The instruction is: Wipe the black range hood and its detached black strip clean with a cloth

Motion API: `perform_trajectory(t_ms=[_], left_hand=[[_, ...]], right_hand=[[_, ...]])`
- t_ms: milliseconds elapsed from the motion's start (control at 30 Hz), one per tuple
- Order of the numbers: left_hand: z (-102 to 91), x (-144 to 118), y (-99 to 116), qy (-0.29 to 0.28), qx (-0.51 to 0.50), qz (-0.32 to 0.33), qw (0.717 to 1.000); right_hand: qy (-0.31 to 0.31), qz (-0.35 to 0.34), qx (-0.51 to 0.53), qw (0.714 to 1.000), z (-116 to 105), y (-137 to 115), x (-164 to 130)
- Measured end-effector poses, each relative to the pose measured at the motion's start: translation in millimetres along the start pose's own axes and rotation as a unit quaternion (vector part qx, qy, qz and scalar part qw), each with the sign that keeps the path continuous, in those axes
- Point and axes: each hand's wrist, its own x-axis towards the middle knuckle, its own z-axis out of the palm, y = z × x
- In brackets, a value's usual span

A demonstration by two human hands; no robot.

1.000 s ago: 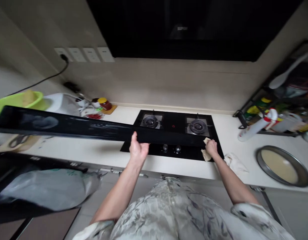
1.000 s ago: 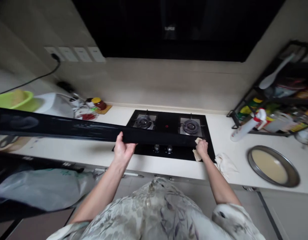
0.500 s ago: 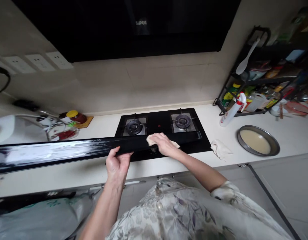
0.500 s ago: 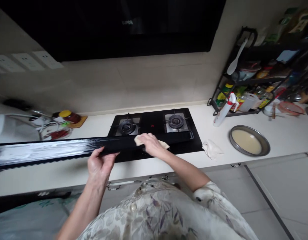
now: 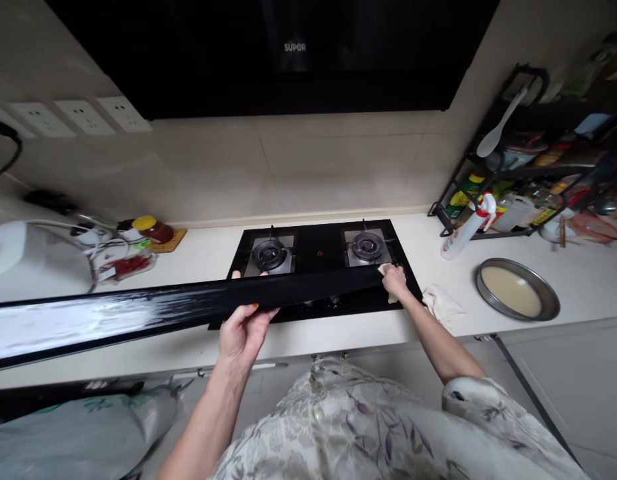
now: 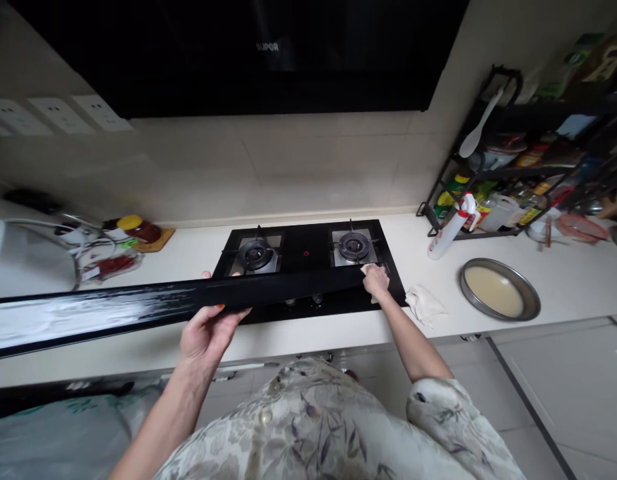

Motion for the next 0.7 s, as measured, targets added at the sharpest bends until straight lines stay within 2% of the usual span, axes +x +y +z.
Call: perform_trajectory(t_ms=[100,200,300,467,700], left_hand=[[-5.5,2,2,-0.057,0.012,-0.003,0.998],[-12.4,6,1,-0.095,0.035,-0.004,0.995],[-17.0,8,-3,-0.114,0.057,-0.018,0.992],[-19.1,6,-9,-0.134,0.083,-0.010,0.987],[-18.9,-1,-8,-0.148,0.111,-0.002,0.983]], right_hand=[[0.004,-0.072,0.008,0.997,10,-26,-16],[-0.005,-0.100,0.009,0.995,12,-31,-22],[-0.020,-0.047,-0.005,0.999,6,-13,-9],[-0.062,0.063,-0.038,0.995,-6,24,31],[-0.085,0.119,-0.107,0.983,-12,40,61]])
